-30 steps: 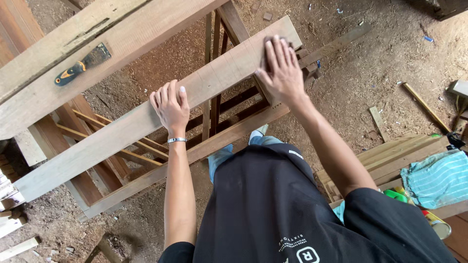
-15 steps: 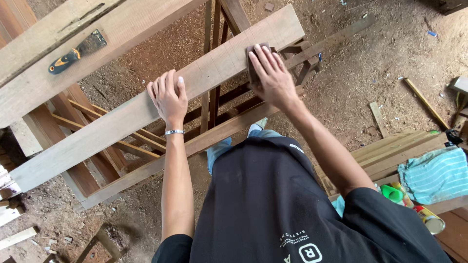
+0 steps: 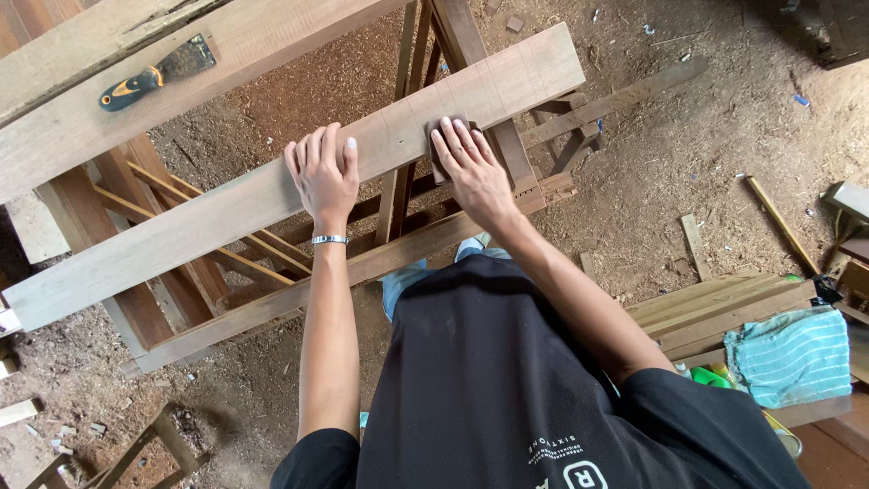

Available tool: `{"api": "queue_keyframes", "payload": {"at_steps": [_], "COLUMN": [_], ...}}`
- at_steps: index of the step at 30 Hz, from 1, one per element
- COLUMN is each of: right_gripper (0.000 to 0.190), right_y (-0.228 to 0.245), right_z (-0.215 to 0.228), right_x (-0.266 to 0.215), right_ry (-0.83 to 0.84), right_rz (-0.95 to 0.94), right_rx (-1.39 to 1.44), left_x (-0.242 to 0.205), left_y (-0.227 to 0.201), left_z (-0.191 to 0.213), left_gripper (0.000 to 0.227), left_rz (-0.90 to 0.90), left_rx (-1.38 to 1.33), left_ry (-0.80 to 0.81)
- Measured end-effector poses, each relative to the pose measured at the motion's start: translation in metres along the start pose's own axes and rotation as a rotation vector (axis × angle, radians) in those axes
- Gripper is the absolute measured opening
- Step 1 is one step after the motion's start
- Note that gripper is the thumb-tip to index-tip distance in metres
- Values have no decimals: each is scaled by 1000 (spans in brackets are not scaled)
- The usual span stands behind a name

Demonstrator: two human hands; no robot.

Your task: The person sands a long piece of wood using a piece of sandpaper, moving it back and forth along the surfaces and edges.

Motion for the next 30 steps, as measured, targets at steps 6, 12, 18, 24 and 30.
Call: {"api": "queue_keyframes", "payload": {"at_steps": [6, 12, 18, 24, 30], "right_gripper": [54, 68, 81, 87, 55], "right_y": [-92, -112, -19, -59, -140], "right_z": [-5, -18, 8, 10, -26], "right_x": [-24, -26, -5, -22, -31], "right_ry": [-147, -81, 44, 1, -119], "right_rz": [-121, -388, -165, -38, -485], "right_rx": [97, -10, 96, -172, 210], "left_x": [-1, 1, 3, 4, 4], "left_y": [4, -1, -3, 2, 1], "left_z": [-2, -1, 0, -2, -3], "left_gripper": [50, 47, 41, 38, 38], "left_rz": [-14, 15, 9, -48, 17], "left_rx": [2, 6, 14, 10, -1], "left_ry": [0, -13, -19, -47, -24]}}
Point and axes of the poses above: each hand's wrist, its own x-axis towards the middle knuckle, its own z-axis out of the back of the hand, y = z × x, the point moved 1 cm from there along x, towards the middle knuckle, and after that the axes turned 14 degrees about -x, right-handed, at the moved point
